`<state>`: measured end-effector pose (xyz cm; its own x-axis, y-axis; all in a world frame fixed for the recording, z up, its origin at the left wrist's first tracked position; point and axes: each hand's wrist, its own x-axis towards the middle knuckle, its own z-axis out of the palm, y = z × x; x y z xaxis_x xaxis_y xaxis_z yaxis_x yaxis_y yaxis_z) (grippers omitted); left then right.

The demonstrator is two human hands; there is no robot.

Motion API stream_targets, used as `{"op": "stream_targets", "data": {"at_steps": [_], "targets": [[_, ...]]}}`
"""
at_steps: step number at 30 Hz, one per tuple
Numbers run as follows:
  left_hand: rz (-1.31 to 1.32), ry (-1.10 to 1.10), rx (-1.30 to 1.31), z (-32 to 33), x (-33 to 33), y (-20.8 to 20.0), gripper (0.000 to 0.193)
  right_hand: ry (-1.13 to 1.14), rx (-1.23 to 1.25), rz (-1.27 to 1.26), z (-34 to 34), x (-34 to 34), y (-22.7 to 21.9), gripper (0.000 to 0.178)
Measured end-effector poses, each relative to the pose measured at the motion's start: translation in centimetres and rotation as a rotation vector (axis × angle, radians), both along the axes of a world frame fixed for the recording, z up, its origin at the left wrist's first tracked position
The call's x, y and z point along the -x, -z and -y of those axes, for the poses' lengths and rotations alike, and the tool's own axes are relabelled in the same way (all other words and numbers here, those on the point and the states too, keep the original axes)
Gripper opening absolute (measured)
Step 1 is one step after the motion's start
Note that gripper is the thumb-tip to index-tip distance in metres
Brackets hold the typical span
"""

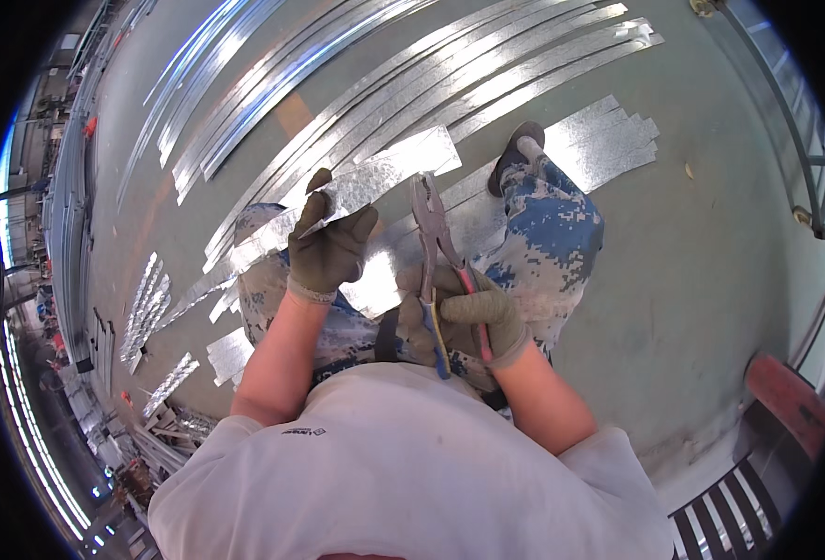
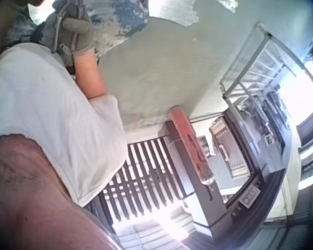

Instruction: The person sits on the floor and uses tin snips to cut long metal strips into shorter pieces. The person repeatedly positions the snips, cuts, and places the cut pieces aside.

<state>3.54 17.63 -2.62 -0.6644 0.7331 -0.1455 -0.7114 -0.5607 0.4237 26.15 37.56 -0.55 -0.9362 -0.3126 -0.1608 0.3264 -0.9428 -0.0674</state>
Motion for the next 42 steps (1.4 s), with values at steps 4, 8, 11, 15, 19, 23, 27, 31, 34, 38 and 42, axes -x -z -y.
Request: {"op": "stream_targets", "data": {"at_steps": [4,8,11,15,19,23,27,31,34,38,42], "targets": [[-0.034,0.046,-0.134,-0.2,-0.4,-0.6,0.056,0.040,-0.012,0.001,0.9,0.5,-2.4,0.076],[0.001,0.056,-0.168,-1.1,-0.9,-1.7,0.051,0.083,-0.097,0.018,1.2,0.4,-4.4,0.076],[0.013,0.049,-0.183,-0.8,-0.9,-1.4,0.050,0.104,-0.062,0.015,1.7,0.3,-5.2,0.076],[0.003,0.053,-0.278,0.1,-1.3,-1.9,0.052,0.106,-0.024,-0.108,2.7,-0.3,-4.8,0.070],[-0.012,0.090,-0.372,1.0,-1.0,-2.2,0.053,0.103,0.234,-0.355,5.4,0.7,-3.4,0.065],[-0.011,0.084,-0.332,1.2,-1.1,-2.8,0.058,0.137,0.193,-0.233,6.1,0.7,-5.7,0.069],[-0.022,0.059,-0.306,0.8,-0.9,-4.5,0.065,0.081,0.001,-0.112,5.6,0.1,-7.9,0.072],[-0.007,0.021,-0.287,0.4,-0.6,-8.8,0.053,0.090,-0.289,-0.017,4.3,-2.1,-7.5,0.069],[-0.062,0.022,-0.275,1.0,-0.4,-10.6,0.054,0.186,-0.465,0.037,4.1,-1.5,-8.9,0.065],[0.008,-0.060,-0.362,2.5,-2.0,-10.9,0.045,0.375,-0.757,0.063,5.3,0.6,-12.5,0.059],[0.129,0.085,-0.302,0.7,-3.0,-10.1,0.046,0.598,-0.887,-0.123,4.3,2.8,-12.4,0.050]]}}
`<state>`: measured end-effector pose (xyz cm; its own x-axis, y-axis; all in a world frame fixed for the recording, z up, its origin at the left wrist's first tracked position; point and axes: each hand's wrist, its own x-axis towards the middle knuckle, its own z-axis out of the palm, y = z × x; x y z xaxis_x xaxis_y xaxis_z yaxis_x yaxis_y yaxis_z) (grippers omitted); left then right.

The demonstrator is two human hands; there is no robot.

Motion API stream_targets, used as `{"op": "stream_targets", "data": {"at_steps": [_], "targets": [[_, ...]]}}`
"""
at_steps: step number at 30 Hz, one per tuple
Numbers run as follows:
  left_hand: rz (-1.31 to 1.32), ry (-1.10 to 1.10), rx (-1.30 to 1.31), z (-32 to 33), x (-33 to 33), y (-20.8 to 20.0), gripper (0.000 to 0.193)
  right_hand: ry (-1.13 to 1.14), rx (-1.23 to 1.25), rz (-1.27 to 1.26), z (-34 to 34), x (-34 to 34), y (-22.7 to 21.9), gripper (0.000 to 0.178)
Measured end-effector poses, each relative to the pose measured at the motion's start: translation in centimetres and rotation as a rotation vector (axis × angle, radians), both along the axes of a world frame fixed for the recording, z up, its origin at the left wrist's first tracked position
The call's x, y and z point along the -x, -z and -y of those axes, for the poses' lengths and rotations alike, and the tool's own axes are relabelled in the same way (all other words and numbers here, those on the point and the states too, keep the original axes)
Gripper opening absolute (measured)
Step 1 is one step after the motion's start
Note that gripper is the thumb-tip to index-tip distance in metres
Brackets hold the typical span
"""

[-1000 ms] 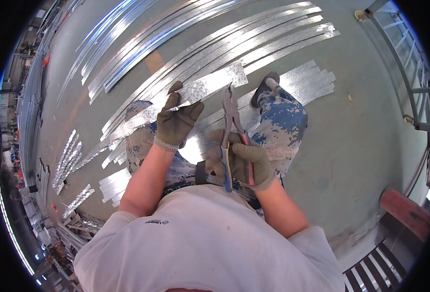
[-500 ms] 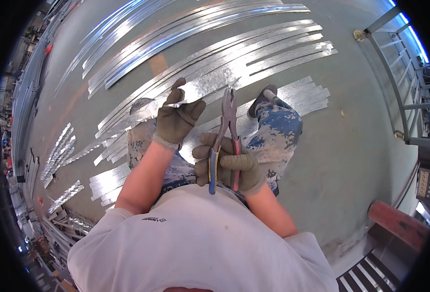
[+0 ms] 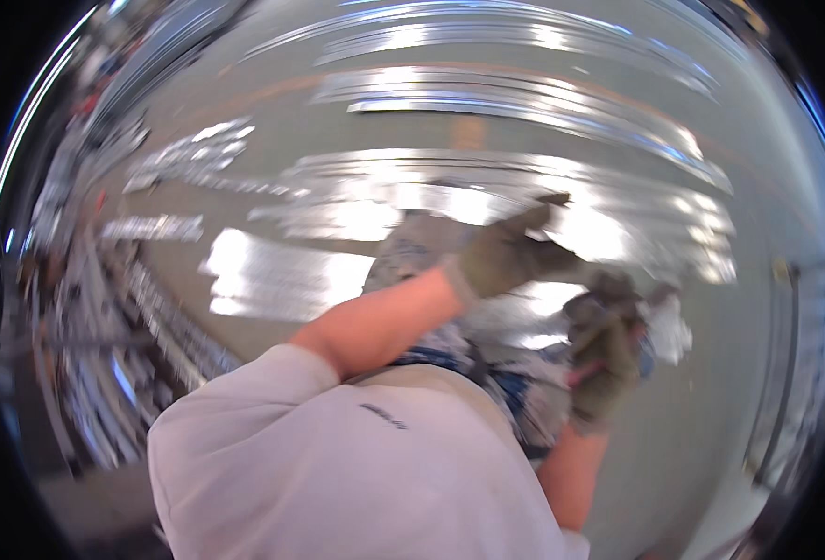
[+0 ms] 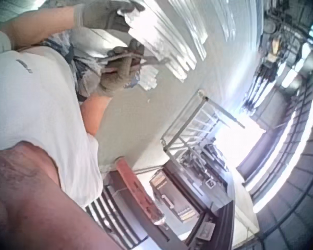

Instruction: The person sits on the floor and uses tin snips to cut long metal strips into shorter pieces. The person repeatedly positions the snips, cuts, and places the cut pieces aside.

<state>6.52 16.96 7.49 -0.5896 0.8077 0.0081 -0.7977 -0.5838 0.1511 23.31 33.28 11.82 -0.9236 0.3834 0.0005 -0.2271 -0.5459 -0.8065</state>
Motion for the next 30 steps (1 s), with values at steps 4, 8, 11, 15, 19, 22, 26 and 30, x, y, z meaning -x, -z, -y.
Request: {"op": "stream_targets", "data": {"at_steps": [4,8,11,15,19,22,26,30], "targets": [[0.019,-0.044,-0.008,2.3,-1.4,-1.3,0.038,-0.321,0.237,-0.168,-0.3,1.3,-1.0,0.042],[0.016,-0.062,0.012,3.2,-3.2,-3.6,0.036,-0.221,0.037,-0.091,-1.3,2.0,-1.8,0.043],[0.044,-0.055,-0.070,3.1,-4.0,-3.3,0.036,-0.133,-0.019,-0.046,-1.0,2.8,-2.5,0.048],[0.057,-0.033,-0.143,2.5,-5.0,-2.5,0.039,-0.040,-0.109,-0.116,0.7,3.4,-5.2,0.064],[0.022,-0.034,-0.015,1.2,-6.5,-5.8,0.035,0.091,-0.301,-0.196,1.6,2.9,-8.1,0.085],[-0.048,0.001,0.052,0.1,-7.7,-8.3,0.039,0.129,-0.297,-0.161,-0.9,1.5,-9.9,0.087],[-0.122,0.012,0.037,0.7,-9.3,-10.4,0.042,0.366,-0.347,-0.101,0.2,0.7,-13.2,0.071],[-0.316,0.051,0.273,4.1,-9.3,-10.9,0.042,0.297,-0.443,-0.111,-2.4,-0.2,-14.1,0.074]]}}
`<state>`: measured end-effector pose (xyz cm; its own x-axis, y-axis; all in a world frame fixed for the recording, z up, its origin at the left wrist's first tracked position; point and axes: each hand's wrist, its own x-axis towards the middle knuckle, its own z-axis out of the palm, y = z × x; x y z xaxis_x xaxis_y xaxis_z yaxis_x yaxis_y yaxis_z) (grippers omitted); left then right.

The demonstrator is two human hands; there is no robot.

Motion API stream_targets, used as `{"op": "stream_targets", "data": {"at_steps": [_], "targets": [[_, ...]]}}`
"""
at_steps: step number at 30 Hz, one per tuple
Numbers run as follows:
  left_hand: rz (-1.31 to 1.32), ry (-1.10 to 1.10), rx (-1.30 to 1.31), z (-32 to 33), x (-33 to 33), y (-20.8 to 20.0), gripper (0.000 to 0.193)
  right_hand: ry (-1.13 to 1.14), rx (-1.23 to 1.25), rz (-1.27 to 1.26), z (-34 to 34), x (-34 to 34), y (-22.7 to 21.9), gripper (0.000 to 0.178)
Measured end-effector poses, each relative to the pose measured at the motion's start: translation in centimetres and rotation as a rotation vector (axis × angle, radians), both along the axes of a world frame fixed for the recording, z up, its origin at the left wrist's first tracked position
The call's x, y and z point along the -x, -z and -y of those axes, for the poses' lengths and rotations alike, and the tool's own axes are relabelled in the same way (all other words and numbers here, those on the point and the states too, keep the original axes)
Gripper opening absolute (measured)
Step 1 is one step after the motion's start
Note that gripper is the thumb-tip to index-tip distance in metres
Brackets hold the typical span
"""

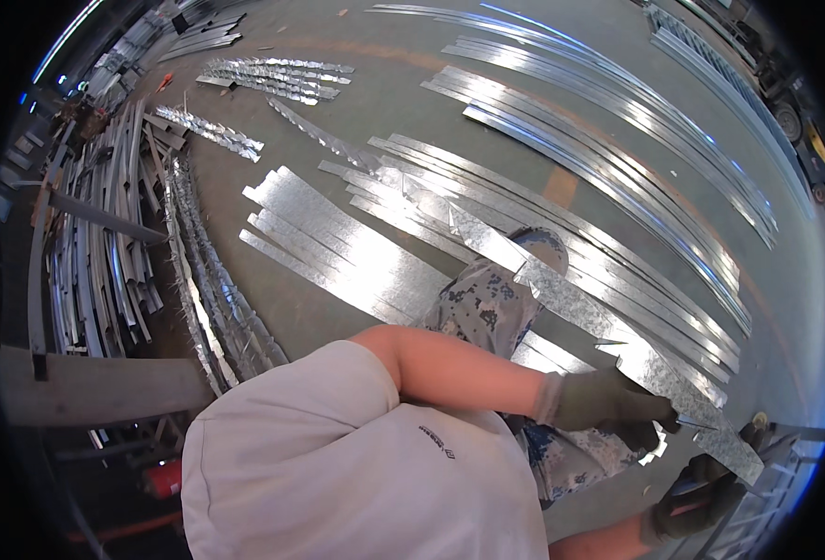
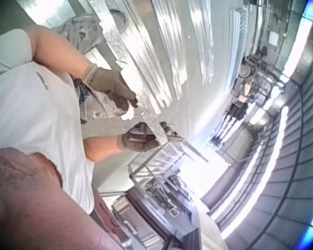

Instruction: The person sits on the floor and uses tin snips to cut long metal strips into shorter pieces. The person repeatedly positions the snips, cuts, and places the cut pieces aside.

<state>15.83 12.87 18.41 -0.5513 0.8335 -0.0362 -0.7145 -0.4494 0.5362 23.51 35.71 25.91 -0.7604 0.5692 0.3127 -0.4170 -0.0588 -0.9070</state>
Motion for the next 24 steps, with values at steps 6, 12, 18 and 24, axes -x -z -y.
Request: {"op": "stream_targets", "data": {"at_steps": [6,12,18,24], "targets": [[0.020,-0.137,0.219,4.7,1.4,2.2,0.039,-0.125,-0.096,0.023,-0.8,1.5,-1.5,0.078],[-0.357,-0.427,0.357,11.5,0.8,0.0,0.047,-0.203,0.022,0.006,1.9,3.3,-4.9,0.076],[-1.062,-1.031,0.668,15.0,0.3,1.0,0.047,-0.370,0.153,0.030,2.0,4.8,-7.2,0.071],[-1.663,-1.478,1.079,18.7,2.4,-2.0,0.059,-0.377,0.088,-0.019,1.3,6.6,-10.1,0.070]]}}
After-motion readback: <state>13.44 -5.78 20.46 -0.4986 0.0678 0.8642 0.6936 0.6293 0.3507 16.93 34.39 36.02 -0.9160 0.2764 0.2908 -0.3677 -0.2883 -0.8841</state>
